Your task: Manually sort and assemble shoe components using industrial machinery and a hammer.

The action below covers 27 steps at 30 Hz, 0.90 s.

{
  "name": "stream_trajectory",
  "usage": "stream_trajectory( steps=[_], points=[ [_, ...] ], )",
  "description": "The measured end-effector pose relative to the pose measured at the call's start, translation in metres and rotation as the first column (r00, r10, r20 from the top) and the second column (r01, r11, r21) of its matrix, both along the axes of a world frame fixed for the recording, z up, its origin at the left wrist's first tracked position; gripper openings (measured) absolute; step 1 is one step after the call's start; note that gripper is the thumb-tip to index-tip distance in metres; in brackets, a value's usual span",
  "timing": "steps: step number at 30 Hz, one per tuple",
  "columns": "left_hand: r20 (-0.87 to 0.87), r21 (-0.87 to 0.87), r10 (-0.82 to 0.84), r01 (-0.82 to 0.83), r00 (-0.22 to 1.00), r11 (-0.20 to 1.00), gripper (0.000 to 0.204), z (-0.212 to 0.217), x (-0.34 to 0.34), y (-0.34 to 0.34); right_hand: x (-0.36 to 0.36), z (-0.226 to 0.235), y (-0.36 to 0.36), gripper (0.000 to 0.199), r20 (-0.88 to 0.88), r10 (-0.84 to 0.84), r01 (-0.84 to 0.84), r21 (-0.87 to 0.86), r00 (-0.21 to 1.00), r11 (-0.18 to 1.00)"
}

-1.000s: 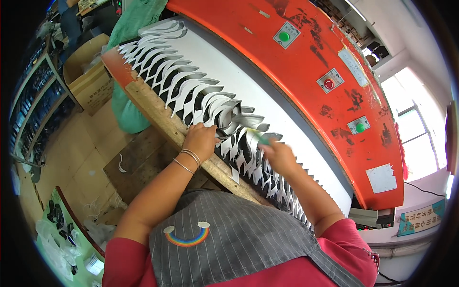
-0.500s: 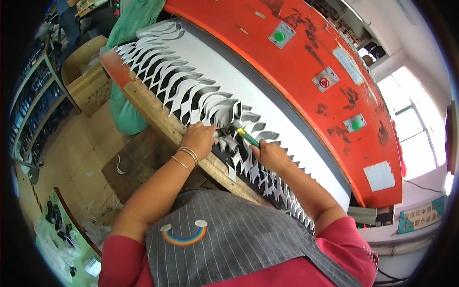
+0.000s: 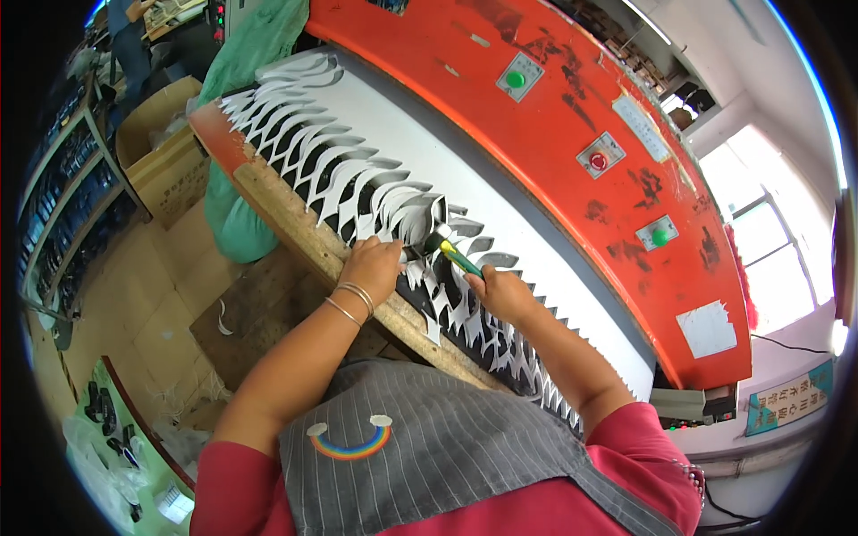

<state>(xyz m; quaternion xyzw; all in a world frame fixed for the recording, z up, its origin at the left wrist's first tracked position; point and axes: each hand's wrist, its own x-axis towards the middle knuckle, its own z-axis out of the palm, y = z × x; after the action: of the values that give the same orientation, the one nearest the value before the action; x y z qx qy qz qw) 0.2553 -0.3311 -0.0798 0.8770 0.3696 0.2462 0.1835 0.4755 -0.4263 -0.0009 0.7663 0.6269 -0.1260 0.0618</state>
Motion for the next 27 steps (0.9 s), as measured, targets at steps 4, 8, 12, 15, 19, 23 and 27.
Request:
stream_trajectory(
  steps=[4,8,12,15,19,23,27],
  points=[
    [-0.041,-0.004,0.037,-0.037,0.998,0.999,0.037,0.006,0.0,-0.003,0.017,0.033,-0.004,0.043,-0.337,-0.161,0.205,0.099,0.928,0.974],
    [-0.031,0.026,0.065,-0.064,0.997,0.998,0.038,0.013,0.001,-0.008,0.048,0.117,-0.003,0.03,-0.579,-0.149,0.525,0.563,0.802,0.639],
    [-0.103,-0.039,0.089,-0.094,0.991,0.995,0.039,0.017,0.003,-0.007,0.099,0.2,0.0,0.039,-0.486,0.0,0.46,0.827,0.874,0.325],
    [-0.071,-0.072,0.103,-0.108,0.992,0.992,0.038,0.015,0.003,-0.004,0.141,0.242,0.002,0.048,-0.329,-0.157,0.363,0.88,0.931,0.308],
    [0.08,-0.18,0.074,-0.059,0.994,0.982,0.033,0.009,-0.002,0.001,0.191,0.282,0.026,0.052,0.165,-0.577,0.13,0.89,0.8,0.436],
    [0.231,-0.313,0.077,-0.001,0.97,0.95,0.034,0.009,-0.013,0.015,0.217,0.3,0.05,0.046,0.47,-0.651,0.131,0.743,0.596,0.657],
    [0.574,-0.752,0.252,0.38,0.779,0.538,0.031,0.022,-0.031,0.027,0.186,0.29,0.06,0.032,0.621,-0.443,-0.342,0.755,0.647,0.559]
  ],
)
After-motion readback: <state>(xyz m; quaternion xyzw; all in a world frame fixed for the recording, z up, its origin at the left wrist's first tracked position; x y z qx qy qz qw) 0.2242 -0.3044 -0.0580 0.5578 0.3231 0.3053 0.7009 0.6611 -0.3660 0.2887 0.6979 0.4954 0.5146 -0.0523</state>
